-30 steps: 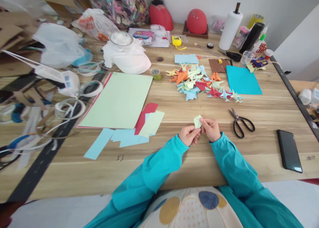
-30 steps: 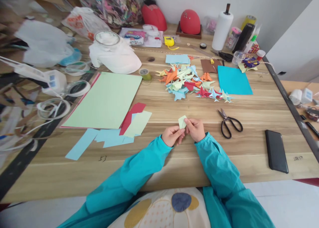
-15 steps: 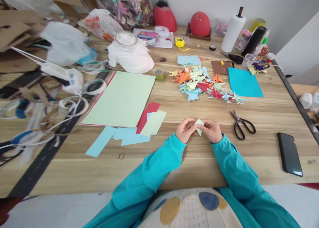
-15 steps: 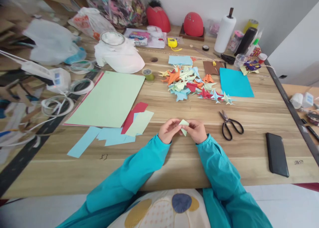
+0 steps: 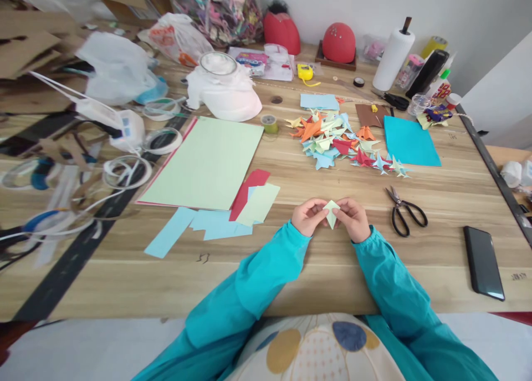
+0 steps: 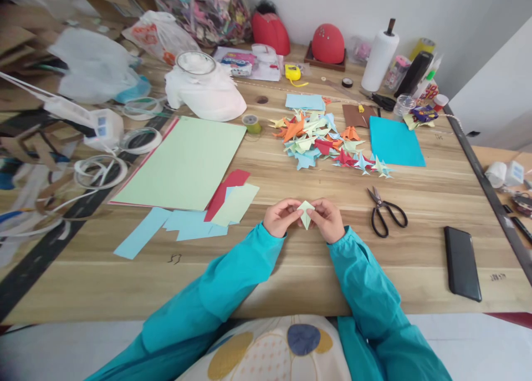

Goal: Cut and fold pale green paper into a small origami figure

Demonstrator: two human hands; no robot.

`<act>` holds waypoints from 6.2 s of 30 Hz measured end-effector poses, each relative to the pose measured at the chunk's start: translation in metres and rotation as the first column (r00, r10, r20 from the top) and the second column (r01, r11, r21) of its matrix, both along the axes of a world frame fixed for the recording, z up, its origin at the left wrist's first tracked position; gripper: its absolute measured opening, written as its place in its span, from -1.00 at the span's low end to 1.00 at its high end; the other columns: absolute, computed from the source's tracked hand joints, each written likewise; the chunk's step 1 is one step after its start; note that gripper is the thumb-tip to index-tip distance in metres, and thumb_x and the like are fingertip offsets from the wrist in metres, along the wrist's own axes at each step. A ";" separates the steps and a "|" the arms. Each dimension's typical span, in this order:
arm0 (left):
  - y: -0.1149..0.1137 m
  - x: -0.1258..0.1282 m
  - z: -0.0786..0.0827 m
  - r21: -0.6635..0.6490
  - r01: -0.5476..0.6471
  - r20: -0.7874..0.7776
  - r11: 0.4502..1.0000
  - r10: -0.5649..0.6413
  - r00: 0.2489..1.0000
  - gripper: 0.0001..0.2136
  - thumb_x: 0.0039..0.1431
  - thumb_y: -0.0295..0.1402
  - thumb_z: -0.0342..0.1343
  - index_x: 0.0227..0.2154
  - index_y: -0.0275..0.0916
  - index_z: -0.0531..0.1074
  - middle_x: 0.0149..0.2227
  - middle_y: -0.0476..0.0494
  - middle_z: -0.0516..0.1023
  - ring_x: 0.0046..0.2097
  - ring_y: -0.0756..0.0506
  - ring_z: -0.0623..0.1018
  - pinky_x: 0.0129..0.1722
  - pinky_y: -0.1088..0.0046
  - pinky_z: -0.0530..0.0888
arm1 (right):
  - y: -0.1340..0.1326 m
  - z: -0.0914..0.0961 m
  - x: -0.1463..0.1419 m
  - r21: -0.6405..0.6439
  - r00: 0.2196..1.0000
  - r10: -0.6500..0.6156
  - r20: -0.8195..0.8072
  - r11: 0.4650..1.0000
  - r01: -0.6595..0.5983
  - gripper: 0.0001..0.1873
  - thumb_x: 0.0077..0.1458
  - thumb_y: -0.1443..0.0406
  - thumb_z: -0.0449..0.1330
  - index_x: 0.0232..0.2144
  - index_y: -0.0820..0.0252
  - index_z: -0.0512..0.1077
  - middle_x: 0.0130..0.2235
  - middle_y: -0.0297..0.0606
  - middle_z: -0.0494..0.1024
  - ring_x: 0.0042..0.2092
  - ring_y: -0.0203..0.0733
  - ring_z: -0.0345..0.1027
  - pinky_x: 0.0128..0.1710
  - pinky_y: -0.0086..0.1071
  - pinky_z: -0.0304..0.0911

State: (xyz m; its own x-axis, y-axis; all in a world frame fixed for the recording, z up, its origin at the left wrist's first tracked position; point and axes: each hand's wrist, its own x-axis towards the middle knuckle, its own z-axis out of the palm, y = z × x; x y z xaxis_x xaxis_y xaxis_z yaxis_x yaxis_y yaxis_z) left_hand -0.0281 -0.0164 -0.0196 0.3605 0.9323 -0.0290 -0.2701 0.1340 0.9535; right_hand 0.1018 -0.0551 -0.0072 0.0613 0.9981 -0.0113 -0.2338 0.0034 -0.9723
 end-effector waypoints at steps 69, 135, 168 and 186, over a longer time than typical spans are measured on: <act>0.001 -0.001 0.014 0.077 -0.088 -0.067 0.993 0.093 0.993 -0.81 -0.21 -0.27 0.24 -0.61 -0.32 0.46 -0.58 -0.04 0.45 -0.57 0.04 0.42 -0.59 0.52 0.40 | -0.002 0.004 -0.006 0.043 0.975 -0.150 0.166 0.989 0.144 -0.80 -0.13 0.17 0.23 -0.49 0.18 0.41 -0.59 -0.35 0.48 -0.57 -0.28 0.33 -0.53 -0.37 0.32; -0.007 -0.004 0.011 0.122 0.257 -0.137 0.959 -0.240 0.961 -0.78 -0.13 -0.29 0.20 -0.65 -0.36 0.39 -0.58 -0.02 0.34 -0.55 0.07 0.39 -0.58 0.58 0.37 | -0.007 0.006 -0.001 0.023 0.923 0.006 0.384 1.000 -0.017 -0.62 -0.01 0.09 0.11 -0.70 0.20 0.23 -0.73 -0.43 0.25 -0.67 -0.41 0.10 -0.67 -0.50 0.02; -0.003 -0.003 0.006 -0.030 0.143 -0.007 0.989 -0.144 0.990 -0.78 -0.12 -0.25 0.18 -0.62 -0.33 0.41 -0.59 -0.04 0.40 -0.52 0.02 0.40 -0.52 0.49 0.34 | -0.002 0.006 0.001 -0.001 0.950 -0.030 0.310 0.999 0.032 -0.47 0.02 0.01 0.03 -0.81 0.20 0.15 -0.80 -0.46 0.14 -0.72 -0.45 -0.07 -0.70 -0.47 -0.11; -0.005 -0.001 0.003 -0.023 0.071 -0.004 0.997 -0.071 0.997 -0.50 -0.32 -0.40 0.29 -0.20 -0.34 0.34 -0.36 -0.15 0.50 -0.38 -0.02 0.49 -0.43 0.49 0.47 | -0.002 0.000 -0.001 0.128 0.959 -0.121 0.257 0.988 0.090 -0.78 -0.08 0.17 0.20 -0.39 0.18 0.34 -0.52 -0.35 0.39 -0.49 -0.33 0.28 -0.49 -0.42 0.22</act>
State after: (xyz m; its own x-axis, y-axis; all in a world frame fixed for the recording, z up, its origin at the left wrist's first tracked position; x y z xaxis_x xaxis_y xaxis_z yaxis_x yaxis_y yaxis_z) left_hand -0.0294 -0.0212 -0.0163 0.4256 0.9034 -0.0517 -0.2541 0.1742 0.9514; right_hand 0.1005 -0.0574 -0.0074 0.1518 0.9794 0.1330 0.0380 0.1287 -0.9910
